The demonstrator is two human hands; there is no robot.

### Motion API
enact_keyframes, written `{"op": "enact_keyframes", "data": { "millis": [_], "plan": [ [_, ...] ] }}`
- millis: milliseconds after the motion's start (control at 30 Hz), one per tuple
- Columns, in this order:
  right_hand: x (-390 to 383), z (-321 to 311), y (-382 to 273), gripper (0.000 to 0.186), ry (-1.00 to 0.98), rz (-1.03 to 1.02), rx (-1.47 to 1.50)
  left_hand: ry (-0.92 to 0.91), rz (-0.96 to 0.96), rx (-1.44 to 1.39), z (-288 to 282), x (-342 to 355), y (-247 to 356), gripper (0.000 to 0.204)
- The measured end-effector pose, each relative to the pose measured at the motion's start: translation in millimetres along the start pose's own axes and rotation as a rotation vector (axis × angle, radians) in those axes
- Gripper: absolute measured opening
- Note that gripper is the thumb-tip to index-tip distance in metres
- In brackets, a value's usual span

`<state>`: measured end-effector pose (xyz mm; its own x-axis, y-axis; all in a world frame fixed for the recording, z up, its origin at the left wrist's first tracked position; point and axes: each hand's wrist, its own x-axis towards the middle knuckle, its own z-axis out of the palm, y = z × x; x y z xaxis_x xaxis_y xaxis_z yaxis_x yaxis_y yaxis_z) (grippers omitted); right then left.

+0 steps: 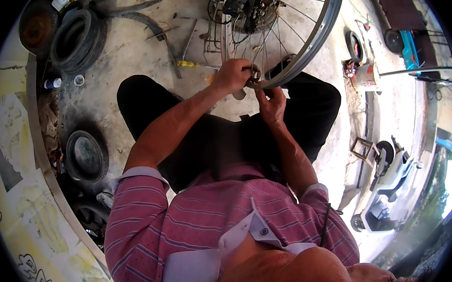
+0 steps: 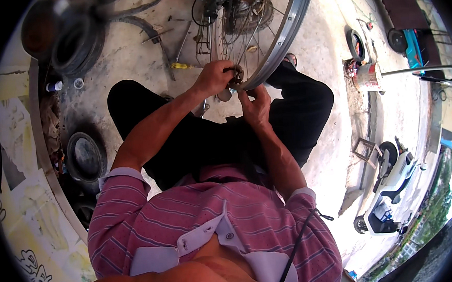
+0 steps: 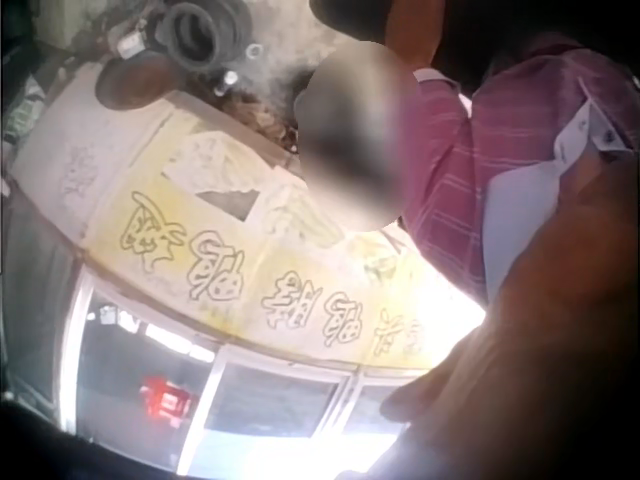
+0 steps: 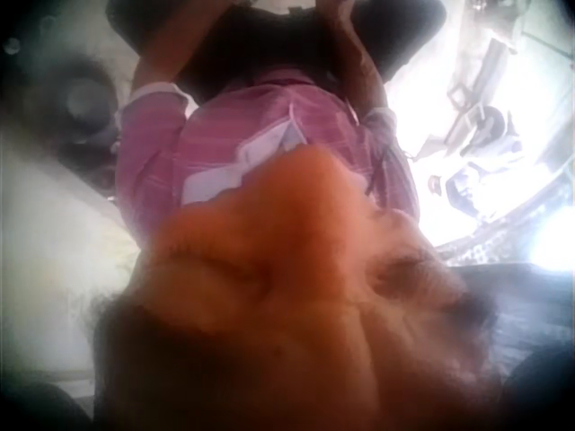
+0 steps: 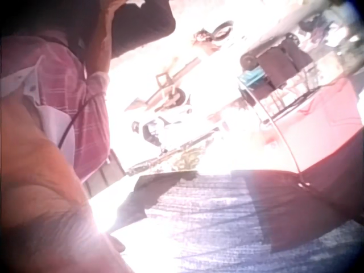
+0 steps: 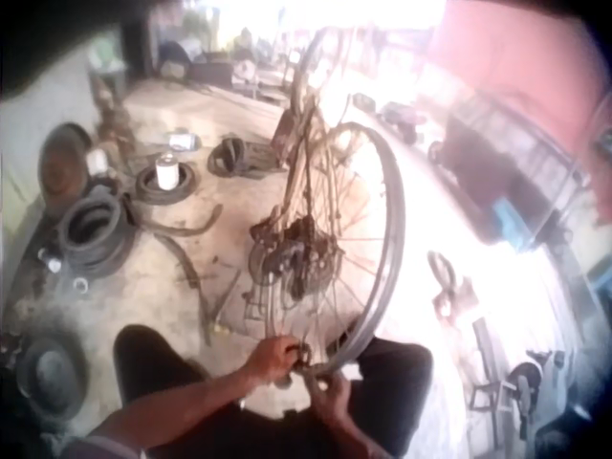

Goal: The person repairs a bicycle wheel by manually working on the tire, rim, and spokes with their hands while seated.

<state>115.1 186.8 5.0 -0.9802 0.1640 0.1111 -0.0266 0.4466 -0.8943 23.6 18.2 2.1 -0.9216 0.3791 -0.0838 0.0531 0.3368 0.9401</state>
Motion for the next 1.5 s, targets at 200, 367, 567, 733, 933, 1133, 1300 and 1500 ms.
{"op": "enact_keyframes", "data": {
  "millis": [200,367,567,733,933,1133,1300,1500],
  "plan": [
    [-0.7,-0.9,-0.1,0.026,0.003,0.002,-0.03,0.107,-0.065,-0.126,8.8,5.6,-8.4,0.019],
    [0.2,2.3,2.6,0.023,-0.007,-0.005,0.007,0.263,-0.033,-0.075,3.9,12.4,-15.9,0.024],
    [0.5,-0.4,3.3,0.026,-0.03,-0.023,0.02,0.248,0.013,0.114,-2.4,18.0,-28.0,0.027],
    [2.5,-2.8,-6.0,0.027,-0.052,-0.026,0.021,0.201,-0.198,-0.146,-5.7,19.7,-34.6,0.03],
    [3.0,-8.7,-10.2,0.027,-0.085,-0.022,0.004,0.429,-0.055,-0.068,-4.2,19.8,-28.5,0.03],
    [8.7,-25.8,-6.4,0.024,-0.161,0.009,-0.006,0.382,-0.217,-0.739,-31.8,21.4,-32.8,0.02],
    [19.1,-42.1,0.9,0.019,-0.23,0.089,0.1,0.147,-0.438,-1.134,-51.7,3.6,-36.0,0.02],
    [45.5,-55.3,-10.9,0.017,-0.141,0.165,0.365,-0.015,-0.483,-0.248,-37.9,-7.0,-57.2,0.033]
  ]
}}
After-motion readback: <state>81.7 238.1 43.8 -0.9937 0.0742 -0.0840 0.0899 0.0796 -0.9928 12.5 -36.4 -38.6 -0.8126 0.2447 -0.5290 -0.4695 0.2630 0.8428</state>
